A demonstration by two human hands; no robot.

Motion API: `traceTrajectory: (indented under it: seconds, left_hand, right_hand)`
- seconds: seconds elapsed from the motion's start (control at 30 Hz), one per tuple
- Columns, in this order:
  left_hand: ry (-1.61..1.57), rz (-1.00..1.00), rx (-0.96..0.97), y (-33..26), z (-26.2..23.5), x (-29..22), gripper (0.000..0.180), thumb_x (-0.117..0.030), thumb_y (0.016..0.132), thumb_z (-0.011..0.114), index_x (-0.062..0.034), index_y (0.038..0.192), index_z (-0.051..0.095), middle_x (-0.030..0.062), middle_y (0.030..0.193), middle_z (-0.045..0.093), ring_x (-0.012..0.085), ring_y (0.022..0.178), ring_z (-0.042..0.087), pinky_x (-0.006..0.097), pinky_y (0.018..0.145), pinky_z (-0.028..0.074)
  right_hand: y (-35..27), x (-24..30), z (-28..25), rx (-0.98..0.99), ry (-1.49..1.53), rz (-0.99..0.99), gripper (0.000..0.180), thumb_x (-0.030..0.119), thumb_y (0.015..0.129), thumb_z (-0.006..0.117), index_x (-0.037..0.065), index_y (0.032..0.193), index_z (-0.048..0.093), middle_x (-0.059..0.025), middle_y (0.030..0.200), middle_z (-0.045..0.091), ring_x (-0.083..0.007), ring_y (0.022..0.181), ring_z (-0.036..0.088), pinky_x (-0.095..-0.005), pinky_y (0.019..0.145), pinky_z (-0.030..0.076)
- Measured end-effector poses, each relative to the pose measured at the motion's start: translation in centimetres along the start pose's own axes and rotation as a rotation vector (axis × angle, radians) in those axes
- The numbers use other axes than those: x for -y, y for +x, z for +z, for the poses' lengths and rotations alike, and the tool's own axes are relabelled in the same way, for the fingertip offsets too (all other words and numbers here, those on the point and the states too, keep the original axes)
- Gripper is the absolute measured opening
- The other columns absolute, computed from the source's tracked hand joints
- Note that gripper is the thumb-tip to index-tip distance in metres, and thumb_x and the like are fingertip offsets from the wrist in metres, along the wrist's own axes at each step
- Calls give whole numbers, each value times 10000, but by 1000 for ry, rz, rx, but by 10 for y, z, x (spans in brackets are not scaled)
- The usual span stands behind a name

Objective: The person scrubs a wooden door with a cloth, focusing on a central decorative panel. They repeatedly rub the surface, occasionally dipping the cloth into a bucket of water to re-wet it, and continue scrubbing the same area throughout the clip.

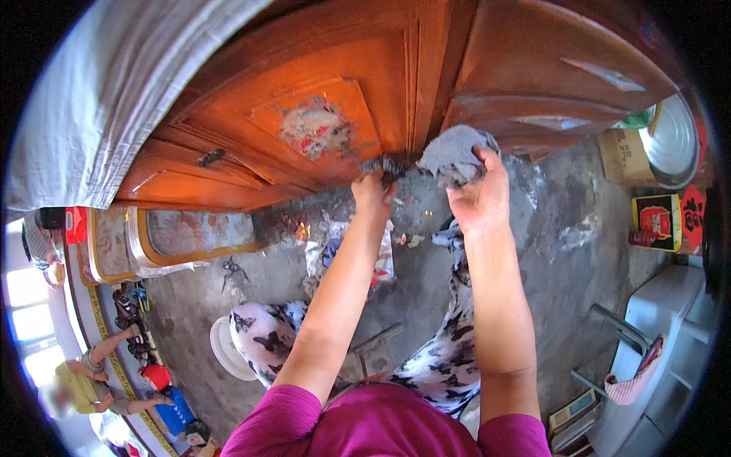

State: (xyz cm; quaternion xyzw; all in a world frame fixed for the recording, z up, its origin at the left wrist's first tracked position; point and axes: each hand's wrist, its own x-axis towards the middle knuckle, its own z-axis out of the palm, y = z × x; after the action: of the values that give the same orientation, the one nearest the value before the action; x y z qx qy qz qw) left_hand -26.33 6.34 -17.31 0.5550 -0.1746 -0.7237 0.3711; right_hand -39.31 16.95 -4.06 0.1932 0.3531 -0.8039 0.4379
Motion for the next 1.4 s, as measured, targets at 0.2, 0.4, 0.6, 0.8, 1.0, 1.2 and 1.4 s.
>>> traceTrajectory:
  seconds: [0.2,0.4,0.6,0.8,1.0,1.2,1.4]
  left_hand:
    - [3,123,59,-47,17,-32,64,-124,997,675,-88,947,660,20,896,686,142,758,632,316,637,536]
    - [17,89,-33,-31,0,-32,48,-99,973,687,-79,947,652,36,924,710,173,786,662,359,669,565]
    - [-52,153,120,-50,7,-46,60,-121,1002,676,-68,1024,689,79,938,729,214,811,690,405,724,595]
    - [28,169,117,-51,11,-53,66,-136,983,667,-101,928,657,21,898,711,166,787,674,343,649,557]
    - [-25,175,246,-70,18,-72,57,-147,987,667,-95,964,669,35,952,720,165,771,670,348,669,559]
    - [83,65,57,-40,3,-49,84,-123,965,685,-69,1031,684,48,936,724,178,748,672,358,629,554]
    - [-92,281,228,-71,16,-72,74,-136,1012,672,-77,975,694,48,933,728,157,782,679,323,629,554]
  right_hand:
    - [-7,3,4,-33,-22,-10,222,171,1015,563,37,1179,626,-107,1183,716,-285,1101,686,-445,1002,544]
    - [-14,-2,11,-41,13,-4,248,170,999,598,43,1212,614,-90,1205,700,-266,1103,678,-439,1000,542]
    - [-9,1,6,-44,-30,-26,232,181,1006,590,43,1190,617,-96,1198,703,-280,1117,665,-441,1010,525]
    - [-6,-5,10,-12,24,-11,211,144,996,586,39,1173,632,-88,1167,714,-260,1055,701,-422,944,575]
    - [2,-5,-2,-40,0,-29,224,158,996,587,38,1180,633,-85,1162,717,-255,1045,703,-413,926,582]
    - [11,-14,5,-25,-6,-19,229,176,993,593,43,1172,642,-105,1153,730,-276,1068,706,-437,974,567]
    - [12,-8,1,-73,-30,-27,214,164,984,616,55,1166,639,-82,1163,713,-260,1065,694,-428,957,562]
